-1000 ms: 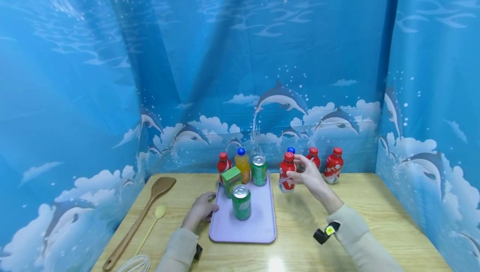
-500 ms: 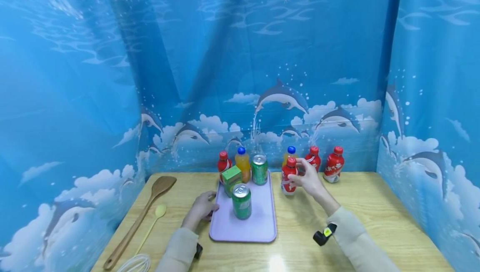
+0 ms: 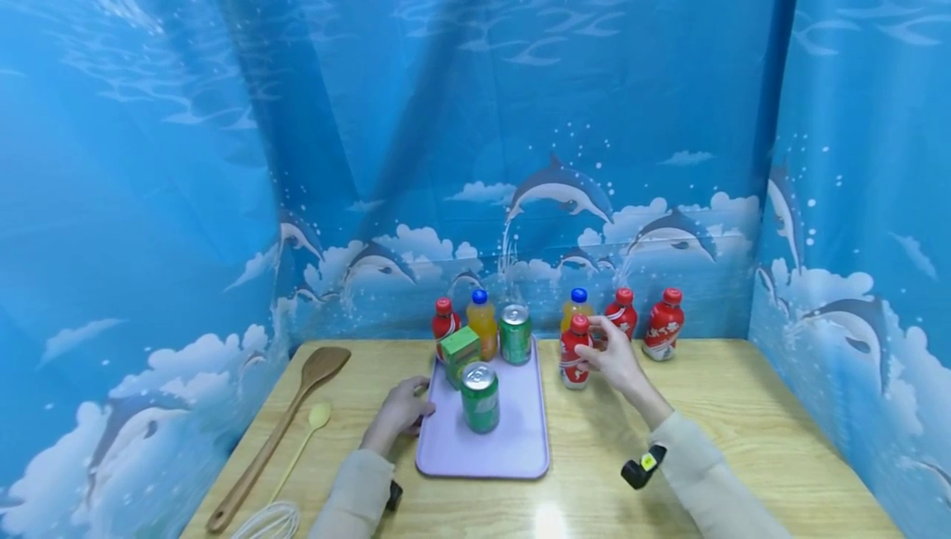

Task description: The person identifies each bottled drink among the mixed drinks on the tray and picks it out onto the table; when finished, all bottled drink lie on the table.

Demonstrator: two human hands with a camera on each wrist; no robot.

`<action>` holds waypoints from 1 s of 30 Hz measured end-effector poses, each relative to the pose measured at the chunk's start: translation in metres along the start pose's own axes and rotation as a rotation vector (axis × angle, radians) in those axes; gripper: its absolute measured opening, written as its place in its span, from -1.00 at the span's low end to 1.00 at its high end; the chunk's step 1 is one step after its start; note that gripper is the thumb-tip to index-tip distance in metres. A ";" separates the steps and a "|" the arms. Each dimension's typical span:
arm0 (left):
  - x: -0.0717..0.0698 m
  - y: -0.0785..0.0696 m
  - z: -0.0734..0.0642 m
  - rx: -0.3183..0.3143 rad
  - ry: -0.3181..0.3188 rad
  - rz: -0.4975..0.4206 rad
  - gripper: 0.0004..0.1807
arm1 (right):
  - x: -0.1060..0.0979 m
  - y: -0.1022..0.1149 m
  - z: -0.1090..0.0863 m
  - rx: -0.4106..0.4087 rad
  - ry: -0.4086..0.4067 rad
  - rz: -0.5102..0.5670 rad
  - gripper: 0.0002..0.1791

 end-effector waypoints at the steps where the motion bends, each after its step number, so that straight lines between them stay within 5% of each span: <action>1: 0.000 0.000 0.000 0.002 0.001 0.005 -0.36 | 0.000 -0.001 0.000 -0.008 -0.006 -0.028 -0.35; 8: 0.001 0.001 0.004 -0.012 -0.014 0.005 -0.36 | 0.002 -0.005 -0.006 -0.116 -0.086 -0.283 -0.33; 13: 0.001 0.001 0.002 -0.007 -0.006 0.001 -0.35 | 0.005 -0.001 -0.012 -0.125 -0.123 -0.344 -0.30; 16: 0.000 0.002 0.001 -0.010 -0.004 0.003 -0.35 | 0.007 0.012 -0.018 -0.139 -0.218 -0.366 -0.25; 22: -0.002 0.001 0.004 -0.022 -0.015 0.009 -0.35 | 0.021 0.057 -0.023 -0.399 -0.468 -0.333 -0.31; 26: -0.001 0.000 0.005 -0.030 -0.010 0.003 -0.35 | 0.041 0.078 -0.015 -0.519 -0.413 -0.344 -0.33; 30: 0.002 0.001 0.004 -0.024 -0.010 0.004 -0.35 | 0.060 0.081 0.004 -0.485 -0.278 -0.397 -0.30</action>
Point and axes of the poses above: each hand's wrist, its own z-axis towards the middle knuckle, its own x-axis out of the palm, y = z × x, the point moved 3 cm from there along z, towards the middle knuckle, and after that the axes turned 12 degrees about -z, right-handed, at the moved point
